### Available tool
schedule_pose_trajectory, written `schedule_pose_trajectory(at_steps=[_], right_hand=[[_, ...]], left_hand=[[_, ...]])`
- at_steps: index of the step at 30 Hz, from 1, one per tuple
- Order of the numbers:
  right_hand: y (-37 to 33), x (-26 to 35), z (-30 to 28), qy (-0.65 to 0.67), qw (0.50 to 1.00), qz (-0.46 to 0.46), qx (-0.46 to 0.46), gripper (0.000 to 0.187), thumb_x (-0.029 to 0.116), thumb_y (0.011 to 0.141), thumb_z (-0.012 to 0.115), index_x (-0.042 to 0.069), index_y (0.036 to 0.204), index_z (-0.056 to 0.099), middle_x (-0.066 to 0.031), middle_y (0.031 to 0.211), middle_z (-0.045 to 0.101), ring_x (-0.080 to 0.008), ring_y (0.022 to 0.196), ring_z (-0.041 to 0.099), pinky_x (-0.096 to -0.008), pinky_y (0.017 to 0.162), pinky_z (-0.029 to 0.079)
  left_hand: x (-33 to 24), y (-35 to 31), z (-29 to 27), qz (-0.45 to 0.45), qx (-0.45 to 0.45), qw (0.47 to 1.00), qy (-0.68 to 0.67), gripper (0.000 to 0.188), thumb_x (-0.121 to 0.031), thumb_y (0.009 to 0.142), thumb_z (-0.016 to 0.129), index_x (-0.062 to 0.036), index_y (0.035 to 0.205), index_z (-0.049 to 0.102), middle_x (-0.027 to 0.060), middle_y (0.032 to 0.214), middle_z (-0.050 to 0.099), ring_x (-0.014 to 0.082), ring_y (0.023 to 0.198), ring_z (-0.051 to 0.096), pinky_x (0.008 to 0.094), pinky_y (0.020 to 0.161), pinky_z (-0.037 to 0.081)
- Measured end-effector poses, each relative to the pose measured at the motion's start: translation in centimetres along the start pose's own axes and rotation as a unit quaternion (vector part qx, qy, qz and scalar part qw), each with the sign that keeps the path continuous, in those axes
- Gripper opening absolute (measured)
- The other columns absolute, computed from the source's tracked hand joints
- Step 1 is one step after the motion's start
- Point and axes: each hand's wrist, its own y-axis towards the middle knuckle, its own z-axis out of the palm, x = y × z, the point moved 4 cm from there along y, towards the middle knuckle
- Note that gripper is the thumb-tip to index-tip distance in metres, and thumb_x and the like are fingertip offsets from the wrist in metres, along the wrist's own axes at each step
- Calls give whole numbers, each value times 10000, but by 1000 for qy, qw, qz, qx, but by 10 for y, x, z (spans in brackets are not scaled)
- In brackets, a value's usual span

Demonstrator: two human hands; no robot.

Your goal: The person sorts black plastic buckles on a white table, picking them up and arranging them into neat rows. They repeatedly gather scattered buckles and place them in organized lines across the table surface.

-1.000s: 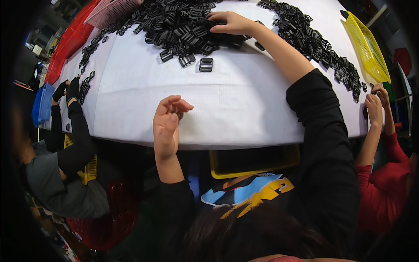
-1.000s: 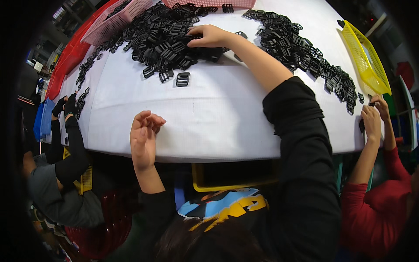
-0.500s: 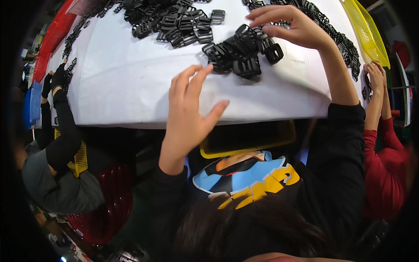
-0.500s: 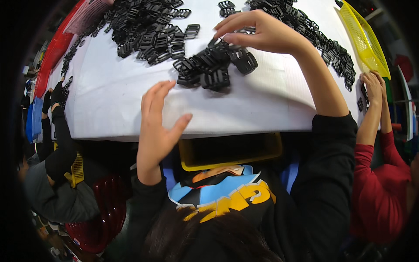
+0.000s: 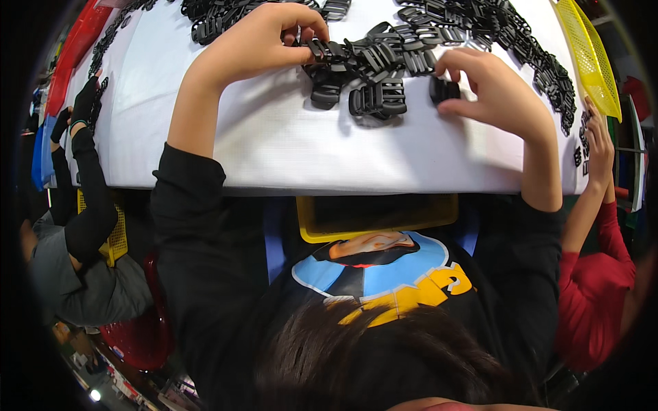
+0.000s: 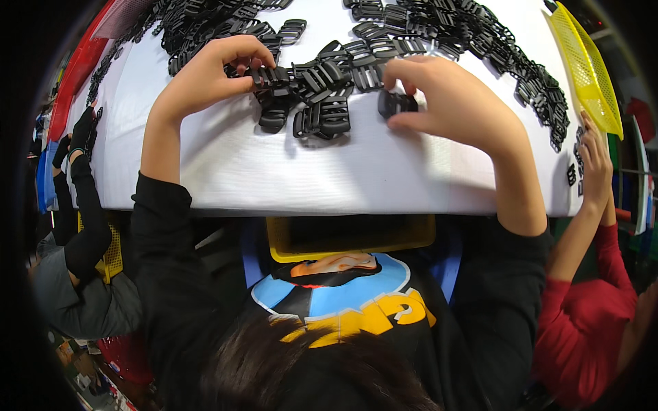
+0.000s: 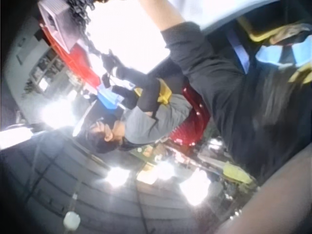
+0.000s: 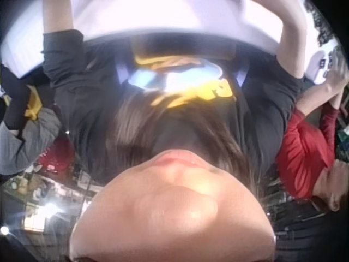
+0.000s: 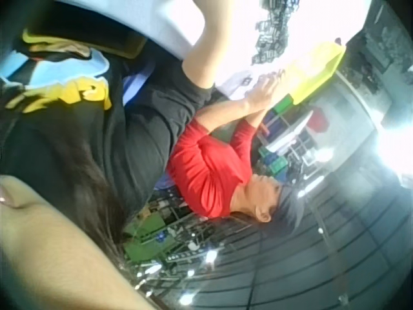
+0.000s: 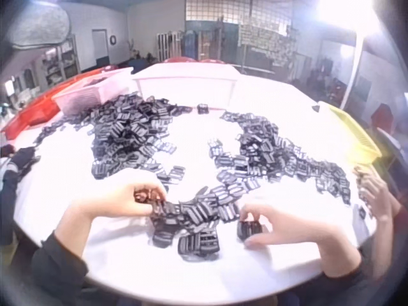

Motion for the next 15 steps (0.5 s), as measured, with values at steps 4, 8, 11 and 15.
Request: schedule_pose_trajectory(at_steps=[4, 8, 11, 15], right_hand=[[-4, 12, -2, 116, 984, 41, 130, 324, 233, 671, 755, 34, 873, 600, -83, 652, 562, -207, 566, 519, -317, 542, 424], [3, 1, -4, 62, 997, 42, -16, 230, 232, 785, 661, 28, 875, 605, -85, 619, 535, -195, 552, 501, -315, 517, 404], [1, -10, -1, 65, 996, 57, 34, 356, 335, 727, 715, 13, 747, 565, -92, 590, 517, -206, 544, 502, -330, 508, 396], [-10, 20, 14, -22, 997, 10, 76, 463, 359, 566, 797, 30, 725, 512, -70, 566, 468, -247, 522, 479, -335, 516, 387]], left_hand=[[-10, -15, 3, 112, -76, 989, 52, 201, 47, 681, 598, -18, 870, 614, 47, 732, 535, 133, 668, 495, 245, 602, 396], [-31, -24, -8, 130, -121, 981, 79, 221, 109, 658, 593, 13, 854, 626, 53, 729, 548, 146, 619, 484, 224, 534, 368], [-43, -31, -6, 185, -129, 969, 99, 247, 108, 626, 607, 22, 857, 624, 58, 703, 542, 147, 605, 486, 240, 510, 364], [-79, -38, 16, 292, -125, 937, 143, 267, 31, 530, 679, -42, 778, 614, 60, 661, 537, 198, 531, 489, 291, 471, 354]])
